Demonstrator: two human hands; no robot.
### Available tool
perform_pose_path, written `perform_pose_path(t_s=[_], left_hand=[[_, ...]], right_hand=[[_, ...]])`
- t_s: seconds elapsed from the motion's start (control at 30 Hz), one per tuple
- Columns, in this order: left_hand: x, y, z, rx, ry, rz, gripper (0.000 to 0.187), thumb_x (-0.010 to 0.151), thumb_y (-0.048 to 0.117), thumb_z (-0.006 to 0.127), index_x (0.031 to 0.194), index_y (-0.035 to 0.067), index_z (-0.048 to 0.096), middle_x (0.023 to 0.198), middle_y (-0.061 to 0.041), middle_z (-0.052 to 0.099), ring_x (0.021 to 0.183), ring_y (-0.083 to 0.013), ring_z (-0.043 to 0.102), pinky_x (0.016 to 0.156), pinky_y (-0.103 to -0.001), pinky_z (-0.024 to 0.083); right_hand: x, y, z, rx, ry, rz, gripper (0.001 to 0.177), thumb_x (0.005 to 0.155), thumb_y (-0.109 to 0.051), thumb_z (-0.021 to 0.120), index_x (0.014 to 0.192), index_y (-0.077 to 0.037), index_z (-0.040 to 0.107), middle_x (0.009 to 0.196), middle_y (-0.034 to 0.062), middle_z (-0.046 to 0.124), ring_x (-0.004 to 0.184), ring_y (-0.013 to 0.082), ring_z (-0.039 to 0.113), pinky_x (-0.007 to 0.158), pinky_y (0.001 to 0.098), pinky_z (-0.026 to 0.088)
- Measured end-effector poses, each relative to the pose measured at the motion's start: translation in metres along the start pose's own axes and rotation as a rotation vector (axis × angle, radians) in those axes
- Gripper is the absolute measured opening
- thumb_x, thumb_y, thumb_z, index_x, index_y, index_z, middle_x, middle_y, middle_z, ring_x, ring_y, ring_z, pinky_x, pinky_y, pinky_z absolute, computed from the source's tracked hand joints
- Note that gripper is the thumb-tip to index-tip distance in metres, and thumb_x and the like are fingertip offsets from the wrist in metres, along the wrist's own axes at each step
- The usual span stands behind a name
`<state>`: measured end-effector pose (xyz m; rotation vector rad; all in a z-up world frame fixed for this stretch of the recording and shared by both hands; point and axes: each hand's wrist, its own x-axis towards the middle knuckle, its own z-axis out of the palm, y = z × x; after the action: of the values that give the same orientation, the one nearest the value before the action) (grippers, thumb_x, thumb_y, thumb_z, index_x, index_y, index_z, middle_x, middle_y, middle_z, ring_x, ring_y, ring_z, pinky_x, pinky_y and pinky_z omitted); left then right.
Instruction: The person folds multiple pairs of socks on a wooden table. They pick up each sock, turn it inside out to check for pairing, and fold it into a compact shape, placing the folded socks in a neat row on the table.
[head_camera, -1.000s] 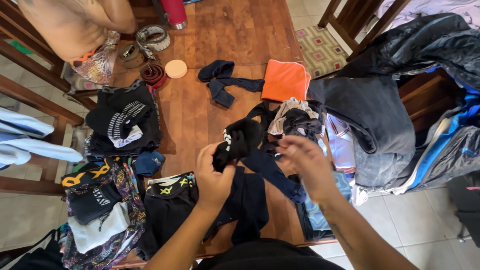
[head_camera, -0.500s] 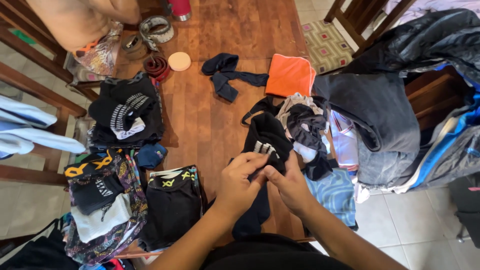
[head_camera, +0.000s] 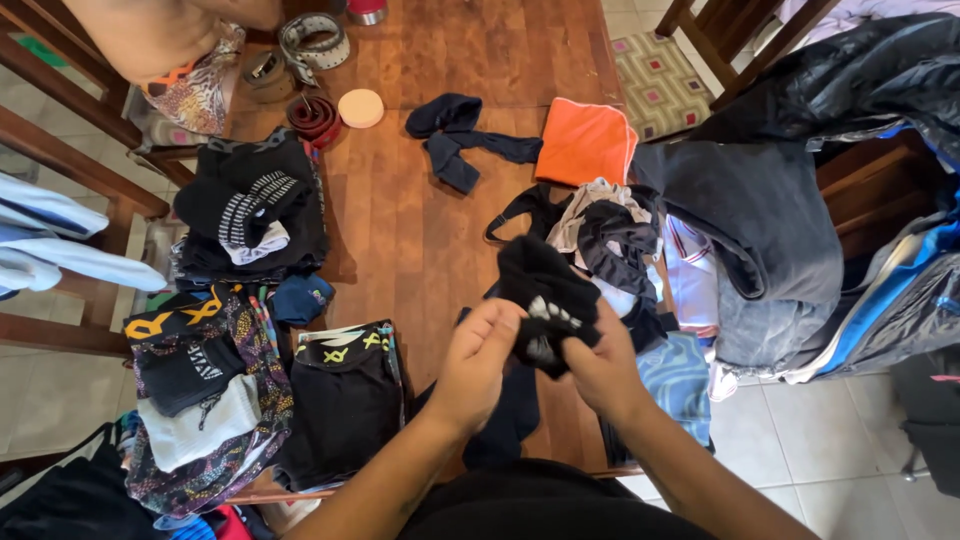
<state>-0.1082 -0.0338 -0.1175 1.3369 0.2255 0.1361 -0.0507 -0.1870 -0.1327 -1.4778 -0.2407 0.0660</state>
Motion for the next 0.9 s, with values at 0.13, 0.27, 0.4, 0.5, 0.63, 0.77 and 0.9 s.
perform_pose_path(t_s=[0.13,0.27,0.4,0.5,0.63,0.77,0.9], left_hand=[[-0.008,0.005,0.004,-0.369,-0.269,-0.198,0.008,0.089,-0.002,0.064,0.097,-0.001,0.064,0.067,-0.003,0.053,0.059,-0.0093,0.053,0.054,-0.020,0.044],[-0.004,0.046,-0.017,0.208,-0.180,0.108,0.010,0.086,0.010,0.076,0.096,0.010,0.077,0.074,-0.007,0.075,0.072,-0.0169,0.070,0.067,-0.029,0.056],[0.009,0.071,-0.009,0.286,-0.163,0.382,0.009,0.098,0.018,0.066,0.098,0.011,0.071,0.096,-0.002,0.069,0.095,-0.0177,0.065,0.091,-0.033,0.050],[0.029,0.060,0.001,0.068,-0.180,0.281,0.005,0.097,0.013,0.068,0.101,0.011,0.070,0.100,-0.001,0.070,0.098,-0.0147,0.066,0.096,-0.031,0.052],[0.050,0.022,0.006,-0.280,-0.346,-0.180,0.012,0.098,0.014,0.072,0.109,0.013,0.071,0.095,-0.001,0.070,0.086,-0.0137,0.066,0.084,-0.030,0.056],[0.056,-0.060,0.033,-0.133,-0.460,-0.185,0.025,0.093,0.017,0.077,0.116,0.009,0.073,0.106,-0.001,0.074,0.097,-0.0100,0.067,0.096,-0.025,0.053],[0.055,-0.114,0.012,-0.471,-0.693,-0.149,0.036,0.112,0.034,0.050,0.126,0.010,0.073,0.129,-0.007,0.067,0.123,-0.0190,0.060,0.118,-0.039,0.042]], right_hand=[[-0.009,0.003,0.009,0.028,0.247,0.077,0.058,0.069,0.021,0.052,0.116,0.000,0.076,0.082,0.0142,0.070,0.073,0.0231,0.067,0.065,0.0387,0.061],[-0.017,-0.055,0.029,0.372,0.327,0.294,0.045,0.070,0.020,0.051,0.106,0.001,0.071,0.074,0.0154,0.064,0.062,0.0297,0.065,0.061,0.0495,0.064],[-0.028,0.012,-0.027,0.481,-0.040,0.492,0.067,0.066,0.018,0.051,0.130,0.003,0.062,0.106,0.0218,0.069,0.094,0.0376,0.069,0.080,0.0536,0.059],[-0.020,-0.001,-0.033,0.402,-0.233,0.363,0.043,0.069,0.014,0.054,0.110,0.002,0.064,0.085,0.0119,0.066,0.075,0.0249,0.067,0.062,0.0394,0.055],[-0.017,-0.004,-0.043,0.390,-0.583,0.225,0.035,0.075,0.002,0.072,0.109,0.006,0.063,0.092,0.0084,0.069,0.079,0.0165,0.066,0.065,0.0293,0.054],[-0.029,-0.014,-0.042,0.490,-0.606,0.244,0.051,0.078,0.004,0.078,0.123,0.009,0.056,0.108,0.0178,0.067,0.095,0.0276,0.066,0.079,0.0398,0.055],[-0.042,-0.024,-0.035,0.619,-0.433,0.266,0.071,0.076,0.006,0.084,0.138,0.015,0.051,0.114,0.0310,0.068,0.095,0.0400,0.069,0.077,0.0482,0.058]])
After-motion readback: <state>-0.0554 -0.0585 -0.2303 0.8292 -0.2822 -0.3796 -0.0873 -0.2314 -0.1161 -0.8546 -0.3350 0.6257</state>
